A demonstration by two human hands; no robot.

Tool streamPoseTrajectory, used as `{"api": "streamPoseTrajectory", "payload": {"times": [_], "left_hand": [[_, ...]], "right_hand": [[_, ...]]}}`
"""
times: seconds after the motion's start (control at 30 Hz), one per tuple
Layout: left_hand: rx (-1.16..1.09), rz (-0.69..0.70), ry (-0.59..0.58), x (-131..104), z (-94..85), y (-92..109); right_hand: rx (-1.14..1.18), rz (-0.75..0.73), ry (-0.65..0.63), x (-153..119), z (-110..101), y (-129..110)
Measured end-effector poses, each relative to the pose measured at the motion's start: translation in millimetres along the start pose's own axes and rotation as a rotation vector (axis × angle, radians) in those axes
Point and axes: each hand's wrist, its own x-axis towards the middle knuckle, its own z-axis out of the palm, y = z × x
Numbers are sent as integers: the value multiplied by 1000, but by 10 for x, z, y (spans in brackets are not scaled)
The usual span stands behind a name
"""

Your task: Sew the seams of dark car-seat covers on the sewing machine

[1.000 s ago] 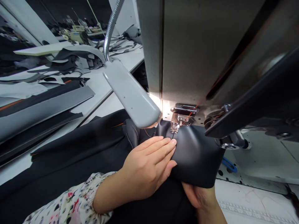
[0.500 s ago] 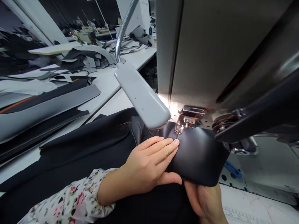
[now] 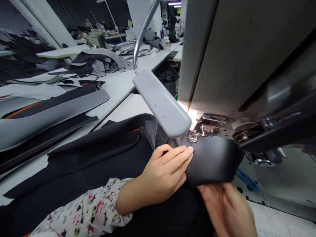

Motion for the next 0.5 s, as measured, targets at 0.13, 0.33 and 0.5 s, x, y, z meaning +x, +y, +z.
{"api": "streamPoseTrajectory", "payload": {"times": [0.13, 0.33, 0.5], "left_hand": [[-81, -16, 41, 27, 1, -34], [-101, -63, 44, 53, -16, -16], [-91, -84, 57, 82, 1, 32]], "right_hand": [[-647, -599, -227, -259, -148, -77], [-1587, -1096, -140, -21, 131, -277], [-1631, -1119, -188, 195, 132, -347]]}}
